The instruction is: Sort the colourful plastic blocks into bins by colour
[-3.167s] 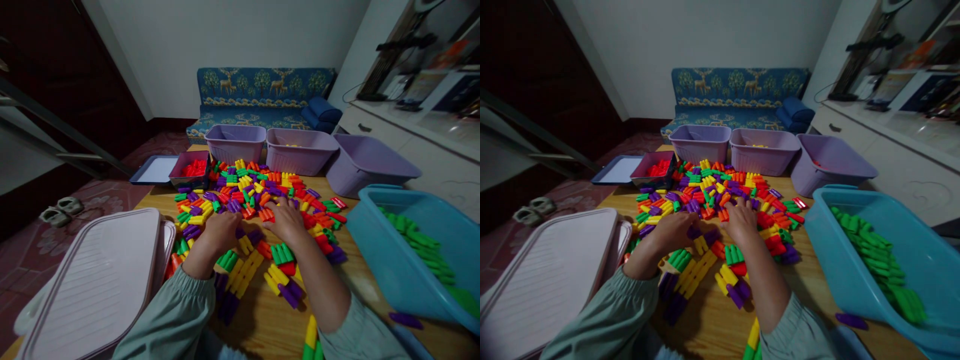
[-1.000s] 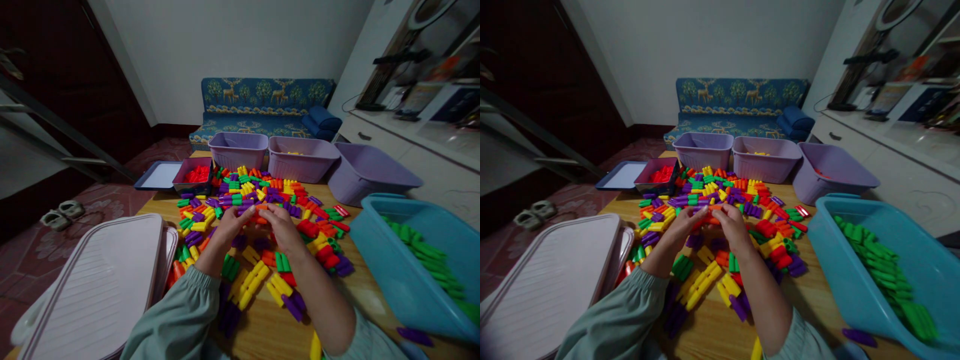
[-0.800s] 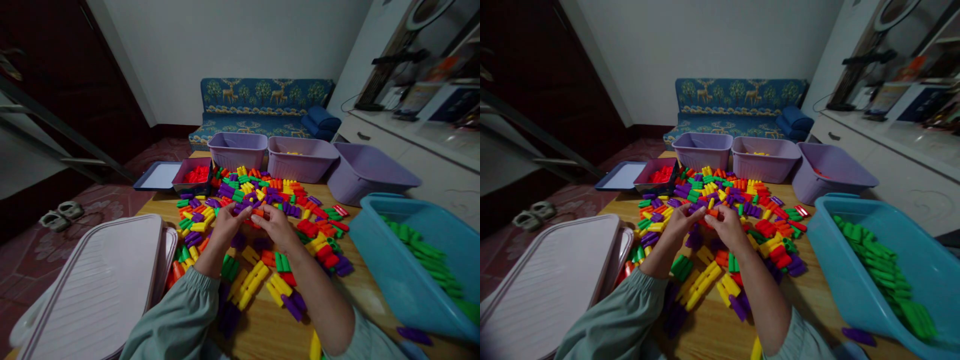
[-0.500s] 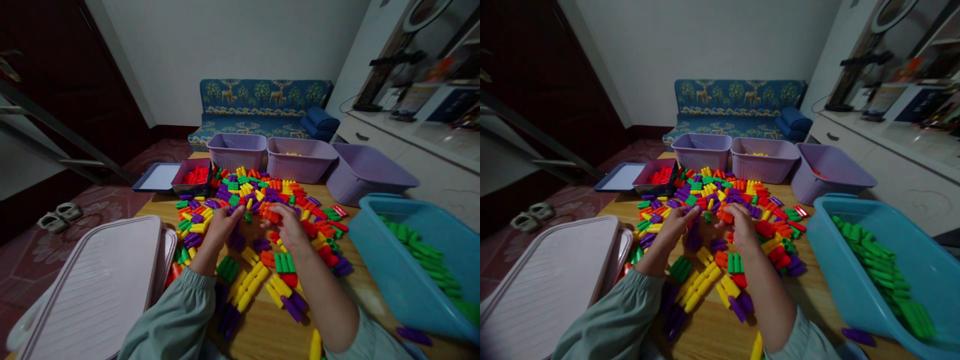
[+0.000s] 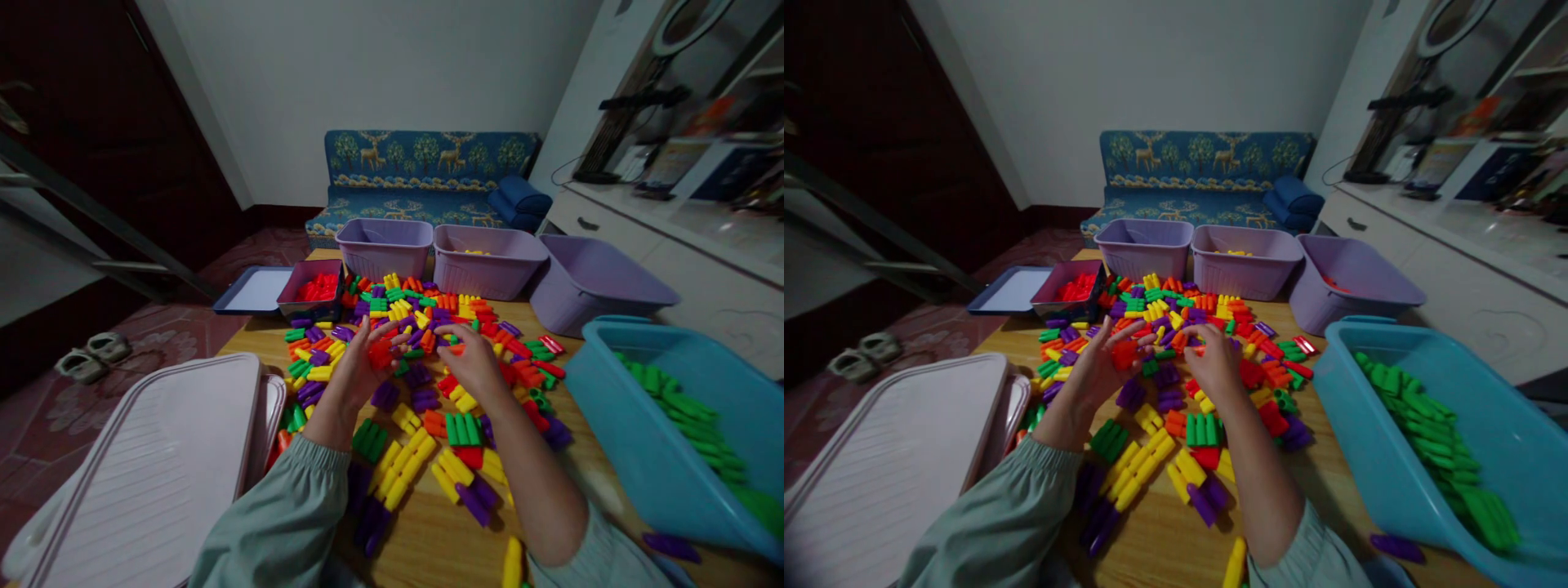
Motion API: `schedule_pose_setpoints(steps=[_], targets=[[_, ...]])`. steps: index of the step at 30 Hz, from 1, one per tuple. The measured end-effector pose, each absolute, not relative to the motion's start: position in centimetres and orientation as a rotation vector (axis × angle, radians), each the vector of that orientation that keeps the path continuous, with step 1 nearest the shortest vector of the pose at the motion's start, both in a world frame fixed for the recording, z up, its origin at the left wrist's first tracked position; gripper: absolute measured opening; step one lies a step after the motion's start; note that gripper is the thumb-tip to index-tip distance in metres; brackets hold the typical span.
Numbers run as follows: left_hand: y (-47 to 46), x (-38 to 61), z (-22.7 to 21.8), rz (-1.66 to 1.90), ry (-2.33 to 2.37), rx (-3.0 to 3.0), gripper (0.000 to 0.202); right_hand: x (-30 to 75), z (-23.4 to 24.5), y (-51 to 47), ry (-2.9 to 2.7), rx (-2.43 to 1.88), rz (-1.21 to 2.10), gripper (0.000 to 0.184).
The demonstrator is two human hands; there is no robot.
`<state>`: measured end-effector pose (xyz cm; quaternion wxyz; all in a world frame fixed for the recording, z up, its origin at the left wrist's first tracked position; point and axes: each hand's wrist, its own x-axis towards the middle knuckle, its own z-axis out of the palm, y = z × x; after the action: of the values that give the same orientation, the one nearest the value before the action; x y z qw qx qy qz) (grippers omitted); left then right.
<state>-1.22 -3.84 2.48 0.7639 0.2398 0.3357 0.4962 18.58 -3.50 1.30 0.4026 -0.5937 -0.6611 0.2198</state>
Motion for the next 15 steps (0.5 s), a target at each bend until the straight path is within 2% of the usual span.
schedule_pose_setpoints(steps=[3, 5, 7, 11, 15], targets=[[-4.1, -1.2, 2.5, 1.082, 0.631, 0.448, 0.061, 17.9, 0.8, -3.9, -2.073, -1.591, 0.323, 0.06], [-4.1, -1.3, 2.4, 1.082, 0.594, 0.436, 0.067, 17.4, 0.9, -4.3, -2.207, -1.703, 0.243, 0.065], [-4.0, -1.5, 2.2, 1.072, 0.565, 0.427, 0.071, 17.0, 1.1, -4.7, -2.273, -1.796, 0.174, 0.057], [-4.0, -1.6, 1.9, 1.062, 0.5, 0.381, 0.071, 16.5, 1.3, -5.1, -2.31, -1.897, 0.097, 0.031], [-4.0, -1.6, 1.8, 1.05, 0.498, 0.368, 0.068, 16.4, 1.4, -5.2, -2.299, -1.944, 0.087, 0.026]])
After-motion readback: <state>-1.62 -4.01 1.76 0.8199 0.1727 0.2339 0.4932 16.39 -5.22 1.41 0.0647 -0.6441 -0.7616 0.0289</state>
